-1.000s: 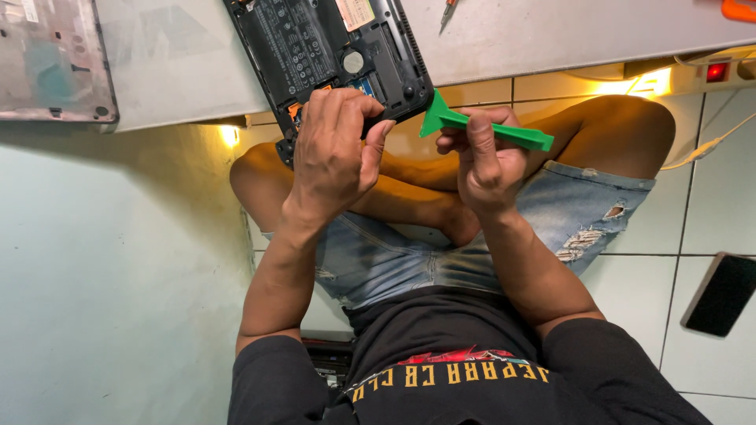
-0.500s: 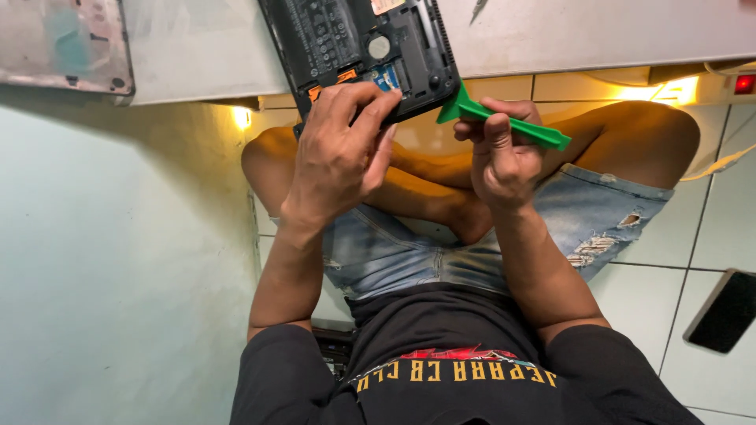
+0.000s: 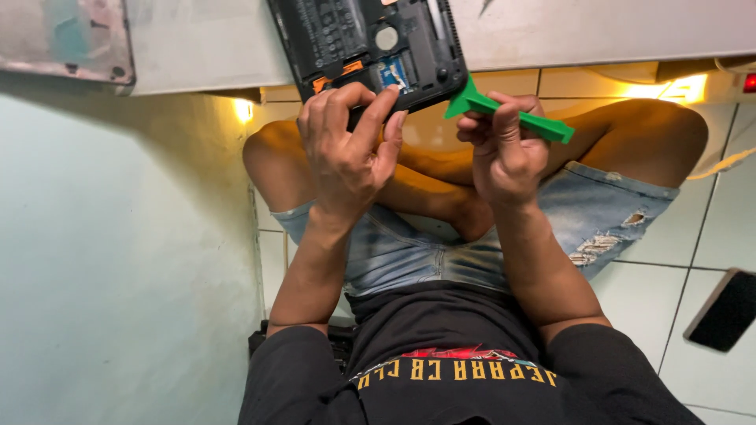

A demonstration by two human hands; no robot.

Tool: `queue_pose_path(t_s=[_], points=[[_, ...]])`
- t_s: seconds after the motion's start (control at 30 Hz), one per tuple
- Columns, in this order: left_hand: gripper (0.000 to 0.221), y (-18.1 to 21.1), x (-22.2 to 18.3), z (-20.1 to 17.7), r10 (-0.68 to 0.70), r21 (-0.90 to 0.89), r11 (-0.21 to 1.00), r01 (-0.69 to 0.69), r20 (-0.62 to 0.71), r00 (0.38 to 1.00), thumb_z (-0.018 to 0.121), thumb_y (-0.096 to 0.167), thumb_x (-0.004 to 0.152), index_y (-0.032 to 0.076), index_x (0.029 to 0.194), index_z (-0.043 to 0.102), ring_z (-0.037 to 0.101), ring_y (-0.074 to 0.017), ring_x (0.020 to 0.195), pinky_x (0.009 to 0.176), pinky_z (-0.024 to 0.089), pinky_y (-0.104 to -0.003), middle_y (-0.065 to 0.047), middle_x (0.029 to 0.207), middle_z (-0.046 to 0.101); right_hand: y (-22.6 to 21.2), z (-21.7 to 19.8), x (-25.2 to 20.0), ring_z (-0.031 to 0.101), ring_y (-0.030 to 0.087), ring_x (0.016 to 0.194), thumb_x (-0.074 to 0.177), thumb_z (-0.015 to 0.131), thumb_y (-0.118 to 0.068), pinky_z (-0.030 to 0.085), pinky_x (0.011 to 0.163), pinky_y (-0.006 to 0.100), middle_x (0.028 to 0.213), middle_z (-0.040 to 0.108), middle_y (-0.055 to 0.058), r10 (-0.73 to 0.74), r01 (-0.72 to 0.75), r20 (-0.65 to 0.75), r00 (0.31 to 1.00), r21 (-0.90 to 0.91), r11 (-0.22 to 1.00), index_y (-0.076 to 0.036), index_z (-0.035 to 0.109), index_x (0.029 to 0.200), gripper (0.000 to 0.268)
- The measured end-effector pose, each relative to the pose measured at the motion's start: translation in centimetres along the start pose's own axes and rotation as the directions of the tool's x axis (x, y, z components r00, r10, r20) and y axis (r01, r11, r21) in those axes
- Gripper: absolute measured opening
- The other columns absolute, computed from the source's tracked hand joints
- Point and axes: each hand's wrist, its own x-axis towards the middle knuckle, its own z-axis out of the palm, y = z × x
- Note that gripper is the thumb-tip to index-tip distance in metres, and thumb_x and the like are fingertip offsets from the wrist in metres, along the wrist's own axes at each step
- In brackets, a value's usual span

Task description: The person sits on the floor at a workbench and disassembles a small laptop. They use a green plastic pry tool to release the bottom cover clips, remove the cover, manipulate internal components including the battery and board area, then reattach the cover and open the laptop to check the keyboard side.

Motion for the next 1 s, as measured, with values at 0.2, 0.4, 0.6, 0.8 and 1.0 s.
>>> queue_pose_path(t_s=[0.2,0.4,0.6,0.8,1.0], points=[[0.031,0.0,0.4,0.5,0.101,0.059,0.993,-0.100,-0.006,0.995,0.063,0.036,0.105,0.007,0.112,0.072,0.064,-0.0302,0.095,0.093,0.049,-0.044,-0.009,0.105,0.063,-4.0,5.4,-0.9,0.076,0.034,0.077,0.100,0.071,-0.013,0.066,0.069,0.044,0.088,0.069,0.032,-0.336,0.343,0.081,0.938,-0.336,0.877,0.014,0.061,0.111,0.031],[0.037,-0.8,0.0,1.6,0.147,0.105,0.985,-0.137,-0.092,0.985,0.058,0.040,0.107,0.005,0.109,0.070,0.066,-0.0318,0.091,0.089,0.052,-0.047,-0.010,0.102,0.065,-4.4,7.2,-0.6,0.075,0.034,0.067,0.090,0.079,-0.006,0.064,0.063,0.041,0.082,0.069,0.028,-0.525,0.545,0.159,0.836,-0.351,0.762,0.015,0.069,0.100,0.026],[0.041,-0.7,1.3,-0.2,0.164,0.062,0.986,-0.156,-0.147,0.975,0.059,0.037,0.106,-0.003,0.109,0.069,0.067,-0.0351,0.090,0.086,0.056,-0.047,-0.016,0.102,0.065,-5.5,9.9,-1.5,0.076,0.039,0.073,0.087,0.084,-0.006,0.063,0.067,0.043,0.085,0.073,0.024,-0.551,0.575,0.191,0.812,-0.422,0.701,0.012,0.072,0.096,0.024],[0.041,-1.3,1.0,-1.1,0.142,0.062,0.989,-0.132,-0.195,0.971,0.061,0.036,0.105,-0.004,0.106,0.070,0.069,-0.0327,0.088,0.085,0.058,-0.043,-0.016,0.101,0.067,-5.6,11.3,-2.0,0.077,0.038,0.079,0.084,0.087,-0.006,0.064,0.072,0.041,0.089,0.075,0.021,-0.540,0.570,0.198,0.818,-0.405,0.715,0.008,0.074,0.098,0.024],[0.040,-1.0,1.5,-0.5,0.126,0.004,0.992,-0.129,-0.232,0.964,0.062,0.035,0.104,-0.003,0.108,0.070,0.066,-0.0324,0.089,0.086,0.057,-0.045,-0.015,0.102,0.064,-5.5,10.5,-1.5,0.076,0.036,0.078,0.086,0.084,-0.004,0.063,0.069,0.043,0.087,0.073,0.025,-0.479,0.500,0.160,0.863,-0.394,0.771,0.009,0.072,0.100,0.023]])
